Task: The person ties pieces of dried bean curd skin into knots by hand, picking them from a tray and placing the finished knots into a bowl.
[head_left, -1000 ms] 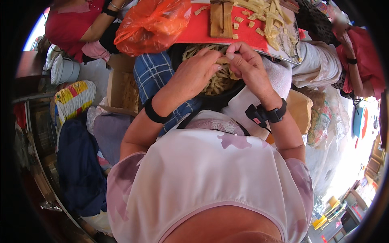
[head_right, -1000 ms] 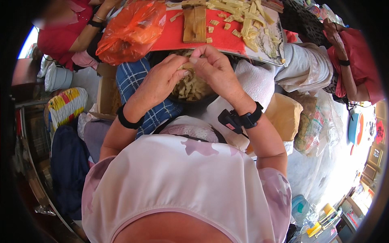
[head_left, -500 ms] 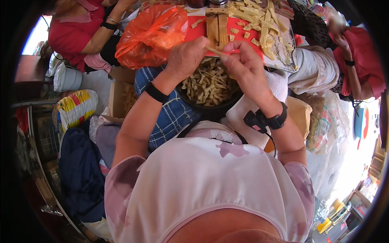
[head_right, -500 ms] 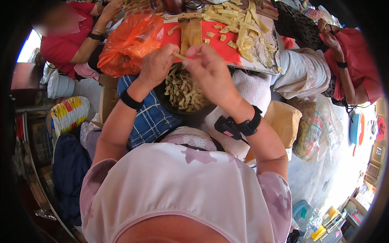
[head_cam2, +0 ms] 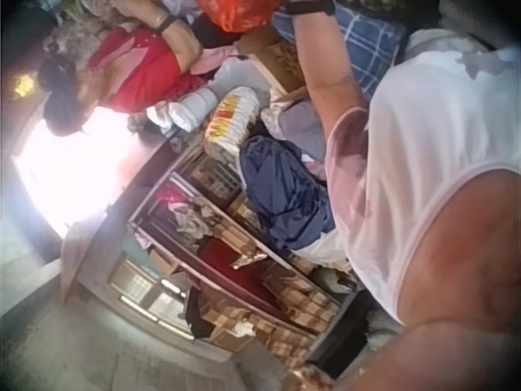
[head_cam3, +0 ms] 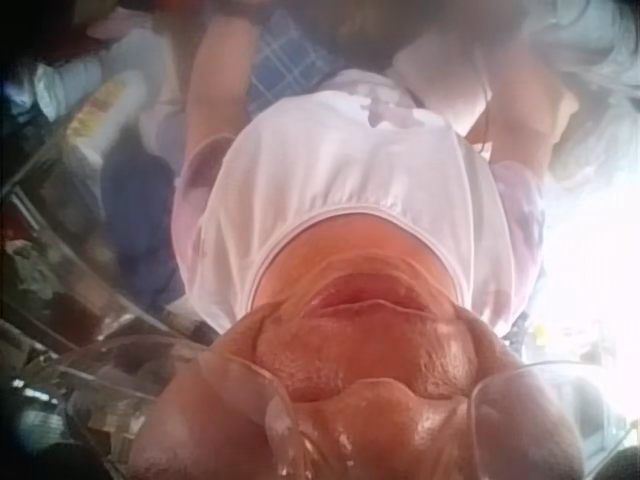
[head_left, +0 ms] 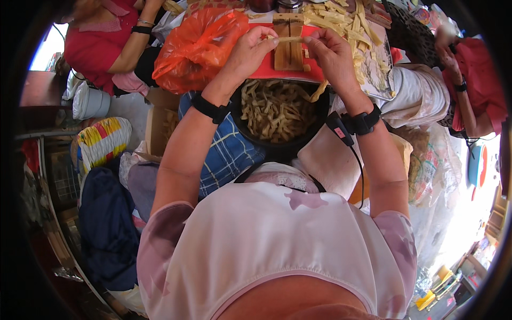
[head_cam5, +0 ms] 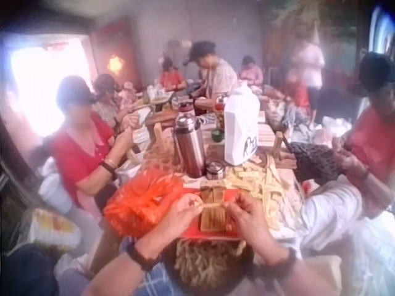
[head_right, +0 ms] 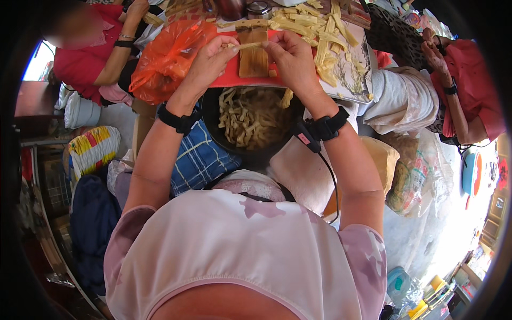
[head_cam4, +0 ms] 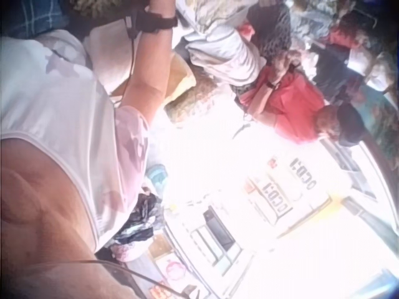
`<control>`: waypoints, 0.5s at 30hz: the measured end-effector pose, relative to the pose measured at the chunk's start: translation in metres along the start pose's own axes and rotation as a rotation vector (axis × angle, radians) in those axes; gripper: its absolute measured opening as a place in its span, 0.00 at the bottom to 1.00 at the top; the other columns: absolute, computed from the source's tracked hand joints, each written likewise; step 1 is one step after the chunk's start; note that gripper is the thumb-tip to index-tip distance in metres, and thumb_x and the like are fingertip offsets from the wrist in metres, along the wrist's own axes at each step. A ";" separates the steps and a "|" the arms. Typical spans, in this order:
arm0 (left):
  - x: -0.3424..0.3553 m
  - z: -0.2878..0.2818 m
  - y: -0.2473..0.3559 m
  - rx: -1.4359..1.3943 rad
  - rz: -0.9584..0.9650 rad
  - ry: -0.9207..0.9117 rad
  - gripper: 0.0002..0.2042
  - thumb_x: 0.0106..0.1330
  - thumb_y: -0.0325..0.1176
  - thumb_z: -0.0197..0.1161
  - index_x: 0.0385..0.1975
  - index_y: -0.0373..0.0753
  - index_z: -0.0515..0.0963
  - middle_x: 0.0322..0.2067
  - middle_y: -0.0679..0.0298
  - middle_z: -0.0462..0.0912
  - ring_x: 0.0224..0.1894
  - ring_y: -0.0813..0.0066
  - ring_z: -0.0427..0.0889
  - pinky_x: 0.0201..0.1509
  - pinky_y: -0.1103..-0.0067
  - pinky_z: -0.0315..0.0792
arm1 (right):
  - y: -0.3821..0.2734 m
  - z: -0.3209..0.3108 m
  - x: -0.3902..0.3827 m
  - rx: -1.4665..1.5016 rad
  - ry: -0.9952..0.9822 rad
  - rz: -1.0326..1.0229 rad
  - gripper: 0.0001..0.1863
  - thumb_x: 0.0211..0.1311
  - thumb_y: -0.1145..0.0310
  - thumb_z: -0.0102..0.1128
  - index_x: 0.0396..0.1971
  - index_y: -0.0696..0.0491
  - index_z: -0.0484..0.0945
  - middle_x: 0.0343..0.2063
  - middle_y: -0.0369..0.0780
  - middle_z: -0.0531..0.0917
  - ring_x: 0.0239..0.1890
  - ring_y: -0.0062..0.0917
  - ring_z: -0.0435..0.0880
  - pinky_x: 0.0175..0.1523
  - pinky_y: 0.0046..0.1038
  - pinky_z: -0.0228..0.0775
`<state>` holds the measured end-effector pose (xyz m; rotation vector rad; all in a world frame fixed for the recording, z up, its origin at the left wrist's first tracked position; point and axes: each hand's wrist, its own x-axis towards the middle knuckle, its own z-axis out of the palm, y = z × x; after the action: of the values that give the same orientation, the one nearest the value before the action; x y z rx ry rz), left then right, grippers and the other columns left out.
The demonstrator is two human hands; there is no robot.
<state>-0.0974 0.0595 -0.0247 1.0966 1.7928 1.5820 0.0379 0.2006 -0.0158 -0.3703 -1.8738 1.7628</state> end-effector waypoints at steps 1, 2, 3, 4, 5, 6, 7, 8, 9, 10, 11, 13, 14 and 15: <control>0.003 -0.002 -0.002 0.067 0.004 0.021 0.08 0.63 0.36 0.55 0.36 0.39 0.72 0.22 0.72 0.70 0.25 0.86 0.66 0.27 0.85 0.62 | 0.001 0.000 0.004 0.010 -0.008 -0.049 0.06 0.60 0.72 0.54 0.27 0.58 0.71 0.16 0.31 0.73 0.20 0.10 0.69 0.25 0.14 0.61; 0.006 -0.003 -0.003 0.132 0.010 0.045 0.09 0.61 0.37 0.56 0.35 0.38 0.72 0.22 0.71 0.71 0.25 0.85 0.67 0.27 0.84 0.63 | 0.003 0.001 0.007 0.010 -0.010 -0.050 0.06 0.60 0.72 0.54 0.27 0.58 0.71 0.16 0.31 0.73 0.20 0.10 0.69 0.25 0.14 0.61; 0.010 -0.004 -0.008 0.133 0.010 0.048 0.09 0.61 0.37 0.56 0.35 0.38 0.72 0.22 0.71 0.71 0.25 0.85 0.67 0.27 0.84 0.63 | 0.005 0.002 0.009 -0.021 -0.001 -0.082 0.07 0.59 0.71 0.55 0.27 0.58 0.71 0.16 0.33 0.74 0.19 0.12 0.69 0.26 0.16 0.62; 0.014 -0.004 -0.016 0.187 0.049 0.071 0.10 0.60 0.37 0.57 0.34 0.37 0.73 0.22 0.68 0.72 0.24 0.82 0.69 0.28 0.82 0.64 | 0.009 0.003 0.012 -0.052 0.007 -0.113 0.08 0.58 0.70 0.55 0.27 0.59 0.71 0.16 0.34 0.74 0.19 0.14 0.70 0.26 0.17 0.63; 0.015 -0.002 -0.021 0.242 0.088 0.088 0.11 0.59 0.38 0.57 0.33 0.37 0.73 0.21 0.65 0.74 0.24 0.79 0.71 0.28 0.80 0.65 | 0.024 0.000 0.015 -0.052 0.008 -0.112 0.08 0.58 0.70 0.55 0.27 0.59 0.71 0.16 0.34 0.74 0.19 0.14 0.70 0.26 0.17 0.63; 0.014 0.002 -0.021 0.243 0.089 0.085 0.11 0.59 0.38 0.57 0.33 0.37 0.73 0.21 0.65 0.74 0.24 0.79 0.71 0.28 0.80 0.65 | 0.047 -0.006 0.017 -0.226 0.010 -0.104 0.09 0.57 0.68 0.55 0.27 0.59 0.71 0.18 0.39 0.76 0.19 0.21 0.73 0.27 0.22 0.65; 0.013 0.004 -0.022 0.387 0.049 0.074 0.11 0.59 0.39 0.56 0.33 0.37 0.73 0.20 0.62 0.75 0.24 0.73 0.73 0.29 0.78 0.66 | 0.058 -0.009 0.020 -0.401 0.006 -0.097 0.10 0.57 0.67 0.55 0.28 0.59 0.71 0.19 0.43 0.78 0.20 0.28 0.76 0.29 0.26 0.68; 0.011 0.003 -0.024 0.528 -0.001 0.072 0.11 0.59 0.39 0.56 0.34 0.37 0.73 0.20 0.58 0.75 0.24 0.67 0.75 0.29 0.75 0.67 | 0.039 -0.001 0.009 -0.716 0.097 -0.119 0.11 0.55 0.65 0.53 0.29 0.59 0.72 0.23 0.49 0.78 0.27 0.43 0.78 0.34 0.34 0.70; 0.003 0.003 -0.022 0.526 -0.008 0.069 0.11 0.59 0.39 0.56 0.34 0.37 0.73 0.20 0.58 0.75 0.24 0.67 0.75 0.29 0.75 0.67 | 0.038 -0.004 0.006 -0.715 0.094 -0.112 0.11 0.55 0.65 0.53 0.29 0.59 0.72 0.23 0.49 0.78 0.27 0.43 0.78 0.34 0.34 0.70; -0.007 0.001 -0.017 0.542 -0.018 0.053 0.10 0.60 0.38 0.56 0.34 0.38 0.73 0.21 0.60 0.75 0.26 0.72 0.74 0.32 0.78 0.67 | 0.038 -0.010 0.003 -0.711 0.112 -0.058 0.10 0.55 0.65 0.52 0.29 0.58 0.73 0.23 0.49 0.79 0.30 0.44 0.78 0.36 0.35 0.70; -0.018 0.001 -0.010 0.557 -0.030 0.036 0.09 0.60 0.37 0.55 0.34 0.38 0.73 0.23 0.62 0.74 0.29 0.76 0.73 0.35 0.81 0.66 | 0.039 -0.016 -0.001 -0.706 0.130 -0.003 0.10 0.55 0.65 0.51 0.29 0.57 0.74 0.24 0.49 0.79 0.33 0.46 0.78 0.38 0.37 0.70; -0.047 0.010 0.006 0.535 -0.198 -0.023 0.10 0.58 0.34 0.58 0.37 0.40 0.74 0.30 0.61 0.76 0.35 0.68 0.75 0.41 0.78 0.68 | 0.028 -0.019 -0.014 -0.741 0.128 -0.031 0.10 0.55 0.64 0.53 0.31 0.55 0.76 0.22 0.48 0.79 0.33 0.43 0.78 0.38 0.36 0.70; -0.061 0.014 0.004 0.654 0.068 0.066 0.12 0.55 0.32 0.60 0.39 0.40 0.75 0.35 0.60 0.75 0.39 0.65 0.74 0.44 0.77 0.68 | 0.010 -0.013 -0.024 -0.846 0.064 -0.146 0.10 0.54 0.64 0.54 0.31 0.55 0.76 0.22 0.49 0.78 0.33 0.43 0.78 0.39 0.36 0.70; -0.072 0.019 0.004 0.767 0.345 0.148 0.15 0.53 0.31 0.62 0.41 0.41 0.75 0.39 0.59 0.75 0.43 0.62 0.74 0.47 0.75 0.67 | -0.007 -0.009 -0.033 -0.948 0.007 -0.264 0.11 0.54 0.63 0.55 0.32 0.54 0.77 0.22 0.49 0.78 0.32 0.42 0.78 0.39 0.36 0.70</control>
<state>-0.0417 0.0112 -0.0340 1.7365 2.5142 1.1658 0.0711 0.1891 -0.0156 -0.4257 -2.5103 0.6110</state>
